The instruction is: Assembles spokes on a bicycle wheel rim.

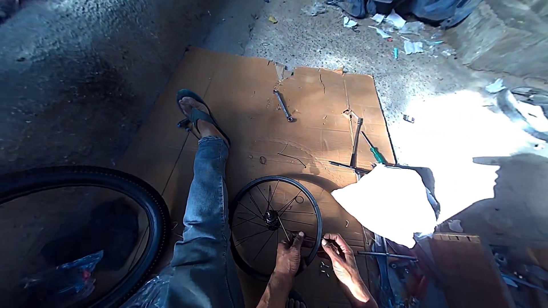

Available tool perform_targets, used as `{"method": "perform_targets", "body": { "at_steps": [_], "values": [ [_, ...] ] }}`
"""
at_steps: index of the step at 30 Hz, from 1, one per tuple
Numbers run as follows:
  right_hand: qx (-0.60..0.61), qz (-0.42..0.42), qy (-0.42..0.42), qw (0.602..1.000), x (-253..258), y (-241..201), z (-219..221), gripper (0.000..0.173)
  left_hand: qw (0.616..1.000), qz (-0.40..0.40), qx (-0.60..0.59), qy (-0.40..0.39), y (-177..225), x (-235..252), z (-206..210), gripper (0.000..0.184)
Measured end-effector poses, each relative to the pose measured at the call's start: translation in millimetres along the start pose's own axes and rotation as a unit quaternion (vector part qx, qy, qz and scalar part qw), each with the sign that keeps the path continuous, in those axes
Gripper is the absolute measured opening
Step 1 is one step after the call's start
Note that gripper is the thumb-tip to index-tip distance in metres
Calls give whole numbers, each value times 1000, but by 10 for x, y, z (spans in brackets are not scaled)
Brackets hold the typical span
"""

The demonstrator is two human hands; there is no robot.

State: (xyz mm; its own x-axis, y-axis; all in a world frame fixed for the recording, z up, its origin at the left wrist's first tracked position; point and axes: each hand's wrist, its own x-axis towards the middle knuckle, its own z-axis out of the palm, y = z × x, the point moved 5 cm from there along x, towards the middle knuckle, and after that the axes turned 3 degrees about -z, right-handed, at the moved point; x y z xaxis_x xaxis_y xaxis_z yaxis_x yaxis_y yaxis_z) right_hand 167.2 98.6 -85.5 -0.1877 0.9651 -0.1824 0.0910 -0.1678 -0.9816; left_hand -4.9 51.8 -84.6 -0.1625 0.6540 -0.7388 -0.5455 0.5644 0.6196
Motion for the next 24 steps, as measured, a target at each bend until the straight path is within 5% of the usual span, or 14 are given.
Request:
{"method": "perform_targets", "body": {
  "at_steps": [24],
  "values": [
    [-87,-15,36,995,-94,-57,148,17,999,15,-37,-37,-40,3,-8,21]
  ]
}}
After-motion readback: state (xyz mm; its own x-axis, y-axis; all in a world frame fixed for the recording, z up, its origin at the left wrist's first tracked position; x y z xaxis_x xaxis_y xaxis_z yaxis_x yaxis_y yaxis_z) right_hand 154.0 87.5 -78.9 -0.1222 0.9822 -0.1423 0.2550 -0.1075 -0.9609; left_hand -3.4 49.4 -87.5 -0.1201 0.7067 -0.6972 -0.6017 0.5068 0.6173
